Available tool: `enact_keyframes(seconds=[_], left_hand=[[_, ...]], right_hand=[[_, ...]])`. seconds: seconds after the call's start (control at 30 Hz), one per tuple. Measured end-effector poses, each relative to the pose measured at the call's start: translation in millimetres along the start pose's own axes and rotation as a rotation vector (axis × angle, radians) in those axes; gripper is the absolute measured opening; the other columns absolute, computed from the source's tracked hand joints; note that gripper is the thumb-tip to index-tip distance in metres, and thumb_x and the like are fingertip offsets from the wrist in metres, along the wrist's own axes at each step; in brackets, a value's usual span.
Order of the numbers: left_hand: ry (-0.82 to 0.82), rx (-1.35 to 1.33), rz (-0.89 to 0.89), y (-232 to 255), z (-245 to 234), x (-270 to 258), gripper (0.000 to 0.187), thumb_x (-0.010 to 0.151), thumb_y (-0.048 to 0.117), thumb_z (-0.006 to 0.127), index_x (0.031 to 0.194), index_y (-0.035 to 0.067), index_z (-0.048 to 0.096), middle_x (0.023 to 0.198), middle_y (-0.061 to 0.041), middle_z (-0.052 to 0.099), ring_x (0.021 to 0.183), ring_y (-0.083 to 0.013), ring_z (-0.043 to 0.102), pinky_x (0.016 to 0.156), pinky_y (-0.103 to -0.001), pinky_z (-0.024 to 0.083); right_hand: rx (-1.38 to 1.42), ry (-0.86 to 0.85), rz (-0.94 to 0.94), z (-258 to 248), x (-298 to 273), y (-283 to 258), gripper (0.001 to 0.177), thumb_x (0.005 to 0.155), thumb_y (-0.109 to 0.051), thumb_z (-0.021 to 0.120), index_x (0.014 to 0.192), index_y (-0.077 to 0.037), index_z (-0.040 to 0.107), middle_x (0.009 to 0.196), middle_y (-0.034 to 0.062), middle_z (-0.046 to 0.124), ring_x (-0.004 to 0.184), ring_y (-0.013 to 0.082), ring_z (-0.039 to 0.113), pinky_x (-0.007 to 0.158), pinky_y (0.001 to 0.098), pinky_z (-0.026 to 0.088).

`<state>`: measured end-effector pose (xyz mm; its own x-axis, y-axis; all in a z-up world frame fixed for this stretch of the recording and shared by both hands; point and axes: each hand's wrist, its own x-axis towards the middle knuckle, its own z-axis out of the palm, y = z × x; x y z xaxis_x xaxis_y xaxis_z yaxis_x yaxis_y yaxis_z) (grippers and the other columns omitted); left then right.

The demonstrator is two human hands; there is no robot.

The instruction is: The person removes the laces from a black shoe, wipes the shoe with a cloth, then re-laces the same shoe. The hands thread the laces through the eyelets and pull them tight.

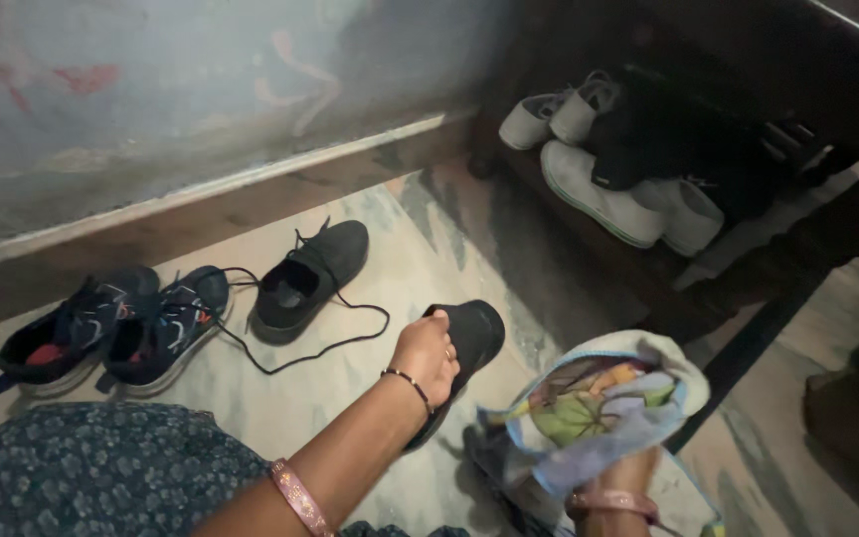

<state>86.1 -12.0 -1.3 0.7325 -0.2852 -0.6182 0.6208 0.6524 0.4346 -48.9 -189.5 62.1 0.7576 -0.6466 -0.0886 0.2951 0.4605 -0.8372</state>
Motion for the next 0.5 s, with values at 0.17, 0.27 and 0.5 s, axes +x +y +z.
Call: enact_keyframes(seconds=[0.17, 0.27, 0.5], left_hand=[[0.005, 0.115, -0.009, -26, 1, -1, 0.021, 0.101, 0.028, 0.058, 0.084, 0.016, 0.055, 0.063, 0.004, 0.041, 0.049, -0.0098, 0.037, 0.044, -0.028, 0.027], [-0.098, 0.11, -0.004, -34, -6, 0, 0.023, 0.102, 0.029, 0.058, 0.083, 0.017, 0.052, 0.06, 0.005, 0.037, 0.048, -0.0093, 0.035, 0.044, -0.028, 0.027], [-0.036, 0.233, -0.086, -66, -1, -31, 0.024, 0.103, 0.032, 0.059, 0.088, 0.015, 0.055, 0.064, 0.004, 0.044, 0.054, -0.0119, 0.04, 0.049, -0.031, 0.032]], right_hand=[[-0.893, -0.444, -0.305, -20, -8, 34, 0.06, 0.071, -0.039, 0.084, 0.113, -0.003, 0.063, 0.103, 0.0141, 0.075, 0.09, 0.0311, 0.076, 0.078, 0.0441, 0.064], [-1.091, -0.664, -0.712, -11, 1, 55, 0.049, 0.074, -0.037, 0.079, 0.108, -0.005, 0.064, 0.1, 0.0125, 0.073, 0.091, 0.0298, 0.072, 0.082, 0.0422, 0.059], [-1.18, -0.53, -0.552, -4, 7, 75, 0.042, 0.078, -0.035, 0.076, 0.105, -0.006, 0.063, 0.096, 0.0106, 0.072, 0.087, 0.0274, 0.07, 0.077, 0.0398, 0.058]])
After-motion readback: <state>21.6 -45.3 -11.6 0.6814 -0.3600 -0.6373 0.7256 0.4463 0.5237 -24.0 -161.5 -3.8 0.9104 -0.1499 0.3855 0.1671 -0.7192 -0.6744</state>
